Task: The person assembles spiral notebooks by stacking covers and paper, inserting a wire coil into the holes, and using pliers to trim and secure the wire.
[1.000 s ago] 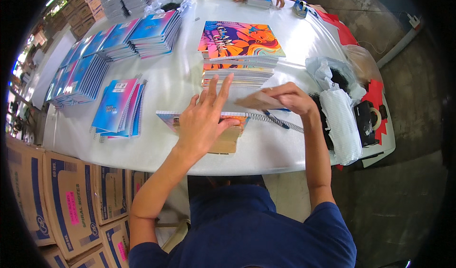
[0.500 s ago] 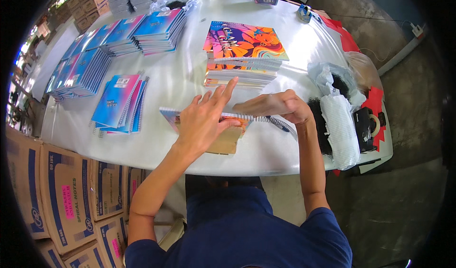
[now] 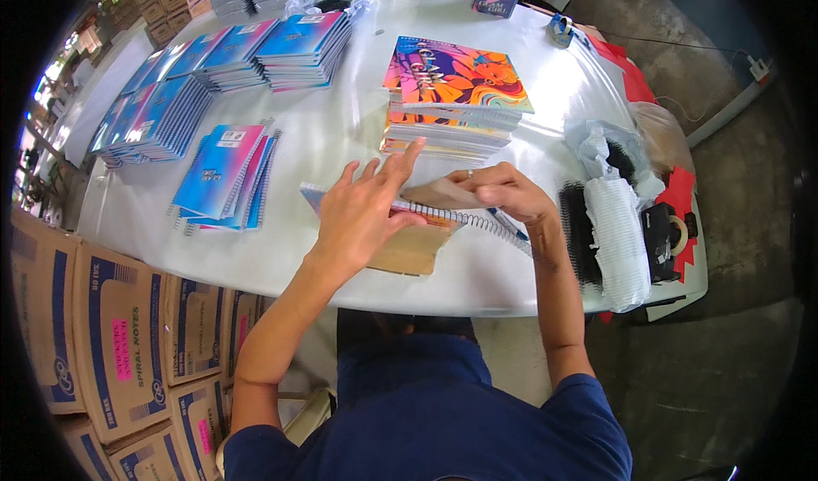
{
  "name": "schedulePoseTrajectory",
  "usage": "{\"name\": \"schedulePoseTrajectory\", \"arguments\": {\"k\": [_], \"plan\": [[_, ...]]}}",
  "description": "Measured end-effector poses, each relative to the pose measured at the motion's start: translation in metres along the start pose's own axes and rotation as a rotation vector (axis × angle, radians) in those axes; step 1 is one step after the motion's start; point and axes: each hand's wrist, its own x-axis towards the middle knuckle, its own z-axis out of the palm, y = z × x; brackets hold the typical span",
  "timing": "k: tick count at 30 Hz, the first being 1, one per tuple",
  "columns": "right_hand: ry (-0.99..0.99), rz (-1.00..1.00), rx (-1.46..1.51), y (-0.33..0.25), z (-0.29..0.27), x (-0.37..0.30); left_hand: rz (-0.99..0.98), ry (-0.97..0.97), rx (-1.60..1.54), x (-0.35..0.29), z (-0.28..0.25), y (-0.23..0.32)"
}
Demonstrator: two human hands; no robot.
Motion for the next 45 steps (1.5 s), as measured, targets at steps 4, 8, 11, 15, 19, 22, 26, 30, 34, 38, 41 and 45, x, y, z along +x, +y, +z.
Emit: {"name": "schedulePoseTrajectory", "arguments": {"k": [4, 8, 11, 15, 19, 22, 26, 30, 34, 38, 41, 45], "plan": [[-0.03, -0.067, 0.275, 0.013, 0.001, 0.005, -0.041, -0.027, -0.02, -0.003, -0.005, -0.006], [0.01, 0.041, -0.142, -0.005, 0.013, 0.015, -0.055, -0.004, 0.037, -0.005, -0.006, -0.011], [0.033, 0.009, -0.215, -0.007, 0.008, 0.022, -0.084, -0.013, 0.006, -0.006, -0.007, -0.011], [-0.015, -0.034, -0.177, -0.003, 0.01, 0.017, -0.101, -0.052, 0.035, -0.007, -0.01, -0.013], [0.042, 0.025, -0.248, -0.018, 0.007, 0.019, -0.097, -0.014, 0.031, -0.004, -0.01, -0.014], [0.039, -0.129, -0.365, -0.033, 0.031, 0.022, -0.126, -0.011, 0.03, -0.007, -0.01, -0.014], [0.128, -0.011, -0.236, -0.039, 0.016, 0.02, -0.207, -0.05, 0.034, -0.003, -0.012, -0.01], [0.034, 0.113, -0.548, -0.045, 0.026, 0.027, -0.19, 0.026, -0.026, -0.006, -0.009, -0.015], [0.112, 0.017, -0.415, -0.033, 0.024, 0.02, -0.207, -0.004, -0.036, -0.006, -0.01, -0.012], [-0.021, 0.239, -0.696, -0.051, 0.031, 0.034, -0.214, 0.002, -0.035, -0.007, -0.009, -0.013], [-0.002, 0.014, -0.489, -0.035, 0.04, 0.022, -0.213, 0.013, -0.039, -0.007, -0.011, -0.011], [-0.052, 0.119, -0.701, 0.001, 0.021, 0.037, -0.241, -0.007, -0.094, -0.004, -0.014, -0.009]]}}
